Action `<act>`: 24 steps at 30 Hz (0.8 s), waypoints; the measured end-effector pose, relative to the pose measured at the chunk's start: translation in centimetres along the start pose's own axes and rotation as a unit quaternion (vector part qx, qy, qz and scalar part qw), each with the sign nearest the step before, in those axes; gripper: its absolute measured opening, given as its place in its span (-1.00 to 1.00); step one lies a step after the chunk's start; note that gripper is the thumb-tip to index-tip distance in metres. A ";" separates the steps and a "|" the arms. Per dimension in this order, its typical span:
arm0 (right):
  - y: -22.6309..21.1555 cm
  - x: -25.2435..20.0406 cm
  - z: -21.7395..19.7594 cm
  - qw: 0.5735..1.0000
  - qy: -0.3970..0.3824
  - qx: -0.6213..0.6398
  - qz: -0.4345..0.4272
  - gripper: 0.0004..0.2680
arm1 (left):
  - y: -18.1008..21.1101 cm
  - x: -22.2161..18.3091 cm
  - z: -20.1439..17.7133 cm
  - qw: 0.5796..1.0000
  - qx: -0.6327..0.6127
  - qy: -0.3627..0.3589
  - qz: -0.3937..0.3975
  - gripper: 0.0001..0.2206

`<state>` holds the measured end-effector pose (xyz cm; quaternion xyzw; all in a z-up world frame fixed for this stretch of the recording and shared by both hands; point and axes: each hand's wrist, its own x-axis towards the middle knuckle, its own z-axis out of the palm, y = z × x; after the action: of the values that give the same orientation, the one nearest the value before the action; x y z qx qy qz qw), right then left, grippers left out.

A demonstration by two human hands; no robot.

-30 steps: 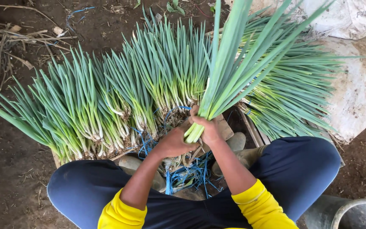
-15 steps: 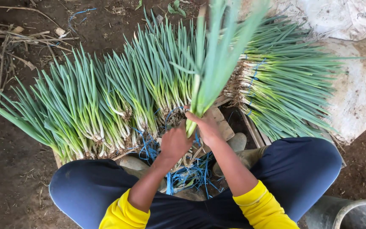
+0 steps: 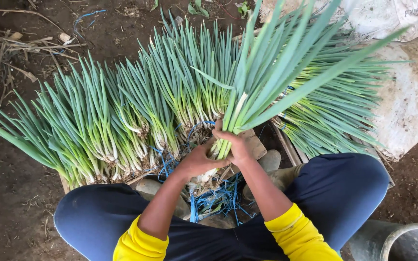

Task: Tying harvested green onions into bundles using blue plastic string

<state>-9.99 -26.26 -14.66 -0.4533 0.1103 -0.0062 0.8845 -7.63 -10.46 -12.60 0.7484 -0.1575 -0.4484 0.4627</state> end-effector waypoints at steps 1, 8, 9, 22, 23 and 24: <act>-0.6 0.2 0.0 1.000 -0.001 0.000 -0.002 -0.73 | -0.4 0.2 0.3 1.000 0.002 0.001 0.001 -0.09; 1.8 0.2 -4.7 0.989 -0.116 -0.039 -0.084 -0.83 | 0.1 -0.4 1.7 0.970 -0.211 -0.030 0.121 -0.25; 2.8 0.6 -5.8 0.986 -0.144 -0.045 -0.072 -0.88 | 1.6 -1.4 1.5 0.980 -0.168 -0.002 0.108 -0.23; -10.4 0.9 -1.3 0.767 -0.046 -0.615 0.180 -0.33 | -6.7 4.1 3.3 0.960 -0.255 0.114 -0.026 -0.45; -12.3 0.7 -0.7 0.769 -0.063 -0.630 0.087 -0.51 | -6.9 4.3 3.1 0.961 -0.246 0.125 -0.028 -0.43; -14.3 0.3 -0.2 0.765 -0.079 -0.639 -0.004 -0.65 | -7.2 4.5 3.2 0.961 -0.237 0.135 -0.032 -0.41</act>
<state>-8.49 -34.84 -3.33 -0.9130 0.0169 0.0981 0.3956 -9.04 -11.38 -21.50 0.6754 0.0413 -0.3821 0.6294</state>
